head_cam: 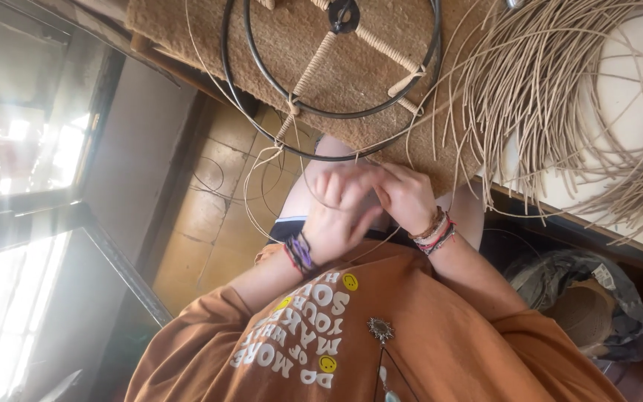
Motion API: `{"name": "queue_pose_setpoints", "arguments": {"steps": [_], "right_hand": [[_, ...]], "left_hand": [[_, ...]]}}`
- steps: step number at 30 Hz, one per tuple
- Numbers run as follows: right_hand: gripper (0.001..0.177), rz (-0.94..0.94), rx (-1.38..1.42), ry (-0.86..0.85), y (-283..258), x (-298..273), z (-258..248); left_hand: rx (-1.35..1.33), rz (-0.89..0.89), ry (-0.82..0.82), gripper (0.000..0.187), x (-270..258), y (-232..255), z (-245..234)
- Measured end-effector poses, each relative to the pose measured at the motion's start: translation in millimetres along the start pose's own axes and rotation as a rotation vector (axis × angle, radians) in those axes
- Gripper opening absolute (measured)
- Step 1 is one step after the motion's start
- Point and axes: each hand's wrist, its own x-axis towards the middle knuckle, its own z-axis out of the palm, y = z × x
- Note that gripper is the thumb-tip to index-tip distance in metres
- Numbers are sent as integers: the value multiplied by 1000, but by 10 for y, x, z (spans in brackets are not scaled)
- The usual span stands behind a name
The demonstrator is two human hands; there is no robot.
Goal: Weaving rattan strands around a circular metal frame to create a furniture component, using a glue gun for assembly.
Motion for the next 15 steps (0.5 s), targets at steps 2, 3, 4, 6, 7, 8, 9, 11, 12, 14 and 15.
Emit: {"name": "queue_pose_setpoints", "arguments": {"steps": [2, 3, 4, 6, 7, 8, 9, 11, 12, 14, 15], "right_hand": [[6, 27, 13, -27, -62, 38, -27], [12, 57, 24, -54, -97, 57, -38], [12, 57, 26, -53, -104, 79, -40], [17, 162, 193, -96, -134, 100, -46], [17, 161, 197, -102, -175, 53, -32], [15, 245, 348, -83, -191, 59, -4], [13, 330, 499, -64, -207, 66, 22], [14, 514, 691, -128, -158, -90, 126], [15, 703, 880, -188, -125, -158, 175], [15, 787, 1080, -143, -161, -73, 133], [15, 871, 1283, -94, -182, -39, 112]], "left_hand": [[-147, -17, 26, 42, -218, -49, 12], [-296, -32, 51, 38, -330, -73, 15], [-295, -33, 51, 38, -352, -35, 24], [-296, 221, 129, 26, -425, 63, 40], [-295, 213, 131, 26, -431, 11, 83], [-177, 149, 178, 22, -398, -75, 120], [-59, 84, 225, 28, -363, -161, 155], [-37, 135, 217, 26, -156, -275, 12], [-18, 190, 204, 24, -39, -340, -58], [43, 229, 205, 20, 16, -382, -85], [107, 268, 204, 19, 34, -398, -97]]}}
